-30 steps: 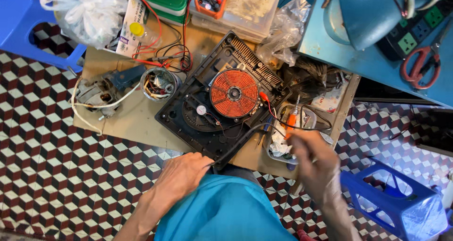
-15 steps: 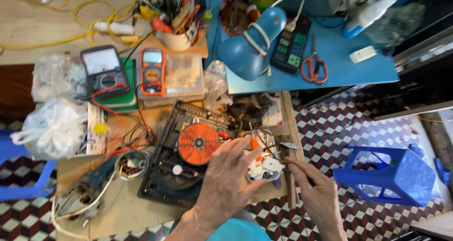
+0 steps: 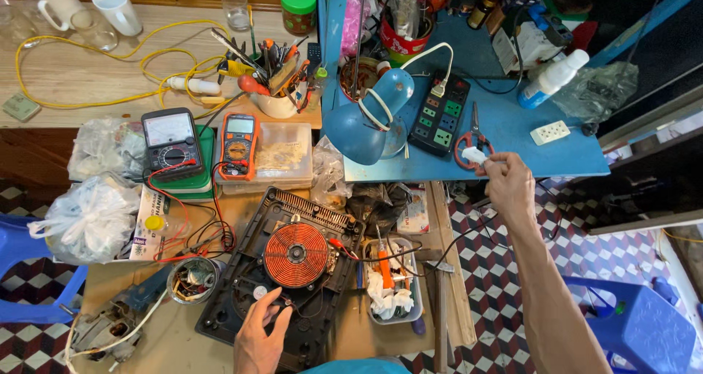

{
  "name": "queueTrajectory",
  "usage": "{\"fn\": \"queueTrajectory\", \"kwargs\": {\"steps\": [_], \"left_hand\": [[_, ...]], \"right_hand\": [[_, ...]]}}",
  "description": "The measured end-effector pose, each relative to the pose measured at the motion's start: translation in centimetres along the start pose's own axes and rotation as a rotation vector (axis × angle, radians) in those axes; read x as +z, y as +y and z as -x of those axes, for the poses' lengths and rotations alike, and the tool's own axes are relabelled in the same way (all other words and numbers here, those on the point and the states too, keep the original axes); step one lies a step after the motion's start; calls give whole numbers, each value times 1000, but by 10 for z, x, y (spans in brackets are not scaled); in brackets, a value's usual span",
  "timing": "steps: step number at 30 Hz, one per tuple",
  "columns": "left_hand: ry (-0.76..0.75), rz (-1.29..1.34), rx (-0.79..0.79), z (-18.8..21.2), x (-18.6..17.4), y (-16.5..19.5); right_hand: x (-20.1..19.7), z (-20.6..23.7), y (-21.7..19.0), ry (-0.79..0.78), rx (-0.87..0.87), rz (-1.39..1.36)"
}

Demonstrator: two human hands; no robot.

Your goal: The person repairs an induction cooktop at a workbench. They probe the cooktop's circuitry with multimeter test leads, flip the unit over to access its underside and control panel, plug its cord into a power strip to test it, and unscrew and lift out the internal fan and heat sink assembly.

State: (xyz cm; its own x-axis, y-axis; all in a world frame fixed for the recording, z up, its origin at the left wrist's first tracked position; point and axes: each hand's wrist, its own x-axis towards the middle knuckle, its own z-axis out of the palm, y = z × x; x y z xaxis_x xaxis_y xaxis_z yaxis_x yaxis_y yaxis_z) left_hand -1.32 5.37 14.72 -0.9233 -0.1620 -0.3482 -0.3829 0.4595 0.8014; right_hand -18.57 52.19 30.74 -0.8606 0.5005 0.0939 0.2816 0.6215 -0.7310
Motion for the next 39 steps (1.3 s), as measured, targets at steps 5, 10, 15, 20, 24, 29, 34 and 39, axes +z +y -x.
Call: {"fn": "queueTrajectory", "kwargs": {"steps": [5, 10, 15, 20, 24, 29, 34, 39], "left_hand": [[155, 263, -230, 1, 62, -84], [98, 407, -386, 0, 115, -95], [72, 394, -360, 14, 147, -70], [242, 426, -310, 12, 152, -83], [377, 439, -343, 19, 143, -104], [540, 289, -428, 28, 133, -108], [673, 226, -394, 25, 136, -111], [664, 270, -377, 35, 141, -127]], "right_hand": [[10, -109, 38, -128, 3, -45], [33, -158, 53, -149, -162, 267], [60, -186, 50, -265, -319, 397], [85, -216, 32, -331, -333, 513], [102, -223, 23, -378, -336, 569], [115, -226, 22, -406, -391, 651], [124, -232, 21, -426, -487, 760], [130, -234, 21, -450, -492, 786]]}}
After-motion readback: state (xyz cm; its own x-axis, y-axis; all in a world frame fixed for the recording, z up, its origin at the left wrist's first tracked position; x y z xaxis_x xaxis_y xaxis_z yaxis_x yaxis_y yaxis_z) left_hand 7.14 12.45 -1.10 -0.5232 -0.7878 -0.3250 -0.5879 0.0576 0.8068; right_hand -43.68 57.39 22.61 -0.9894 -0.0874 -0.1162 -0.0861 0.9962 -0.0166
